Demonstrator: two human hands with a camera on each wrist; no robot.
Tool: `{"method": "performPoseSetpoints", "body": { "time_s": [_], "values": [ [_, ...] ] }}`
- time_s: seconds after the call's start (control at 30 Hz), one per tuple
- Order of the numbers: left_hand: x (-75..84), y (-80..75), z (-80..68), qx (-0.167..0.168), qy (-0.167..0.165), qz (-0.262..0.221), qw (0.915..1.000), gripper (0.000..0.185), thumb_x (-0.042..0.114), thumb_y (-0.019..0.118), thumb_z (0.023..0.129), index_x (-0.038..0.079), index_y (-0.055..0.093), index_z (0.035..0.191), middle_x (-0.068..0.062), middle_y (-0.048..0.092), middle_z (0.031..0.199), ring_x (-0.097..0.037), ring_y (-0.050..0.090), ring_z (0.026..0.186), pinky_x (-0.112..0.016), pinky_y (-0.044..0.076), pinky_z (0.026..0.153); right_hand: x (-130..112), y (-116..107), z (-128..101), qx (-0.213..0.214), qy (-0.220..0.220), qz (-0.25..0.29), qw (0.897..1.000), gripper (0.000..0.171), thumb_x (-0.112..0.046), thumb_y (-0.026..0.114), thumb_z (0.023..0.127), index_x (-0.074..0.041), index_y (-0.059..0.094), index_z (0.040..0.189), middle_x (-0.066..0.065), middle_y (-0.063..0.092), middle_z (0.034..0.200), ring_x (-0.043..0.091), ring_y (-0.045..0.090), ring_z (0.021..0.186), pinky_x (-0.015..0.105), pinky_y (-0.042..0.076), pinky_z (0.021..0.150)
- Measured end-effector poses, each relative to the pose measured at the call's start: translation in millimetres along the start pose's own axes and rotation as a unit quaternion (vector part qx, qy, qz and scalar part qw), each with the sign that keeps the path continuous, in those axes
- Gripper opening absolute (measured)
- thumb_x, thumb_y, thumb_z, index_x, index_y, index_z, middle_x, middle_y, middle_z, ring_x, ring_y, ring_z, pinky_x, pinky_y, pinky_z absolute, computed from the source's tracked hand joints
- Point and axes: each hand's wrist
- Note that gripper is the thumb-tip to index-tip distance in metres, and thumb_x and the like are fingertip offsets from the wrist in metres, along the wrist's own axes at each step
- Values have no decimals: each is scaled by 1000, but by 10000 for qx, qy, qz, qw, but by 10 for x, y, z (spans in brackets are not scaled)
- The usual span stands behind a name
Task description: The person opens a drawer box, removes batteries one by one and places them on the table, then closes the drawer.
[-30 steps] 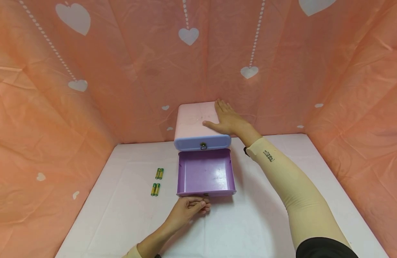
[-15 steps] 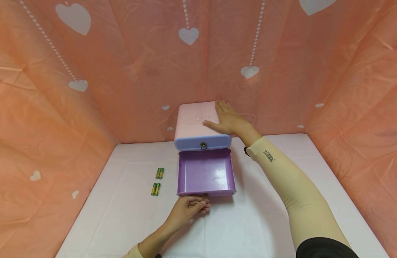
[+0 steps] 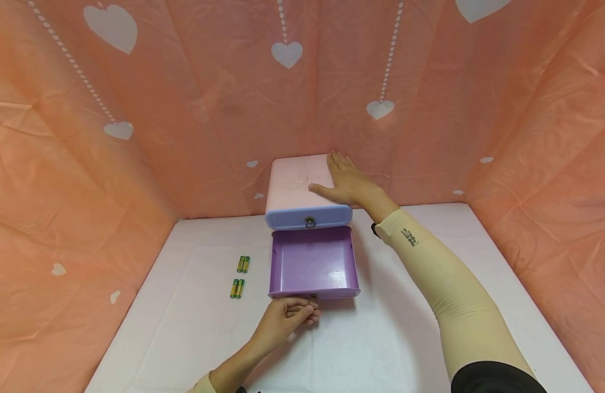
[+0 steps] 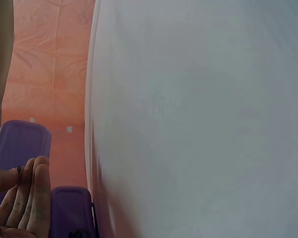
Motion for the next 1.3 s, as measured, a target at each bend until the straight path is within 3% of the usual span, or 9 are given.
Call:
{"method": "performPoseSetpoints", "body": {
  "time_s": [0.4, 0.7, 1.3],
  "values": [
    [112, -22, -2, 93, 370, 262, 9989, 17, 1, 69, 103, -11, 74, 114, -23, 79, 107, -42, 78, 101, -39, 65, 87, 0, -10, 10, -22, -25, -6, 10000, 111, -74, 41, 104, 5, -4, 168, 23, -10, 178, 33, -11, 166, 49, -6, 134],
    [172, -34, 64, 220, 625, 530, 9964, 16, 2, 68, 104, -10, 74, 113, -22, 79, 106, -39, 79, 100, -37, 65, 87, 5, -12, -7, -18, -21, 19, 10000, 112, -74, 42, 104, 5, -4, 167, 23, -10, 178, 33, -11, 166, 49, -6, 134],
    [180, -68, 262, 298, 643, 634, 9955, 18, 6, 69, 105, -9, 74, 115, -21, 80, 108, -38, 79, 102, -39, 65, 89, 19, 6, 1, 5, -10, -12, 10000, 114, -77, 41, 102, 4, -5, 168, 22, -10, 178, 32, -11, 166, 49, -5, 134]
  ]
}}
Point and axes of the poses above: each hand's wrist, its own z-axis towards the middle knuckle, its own y-axis out of the palm, x = y × z
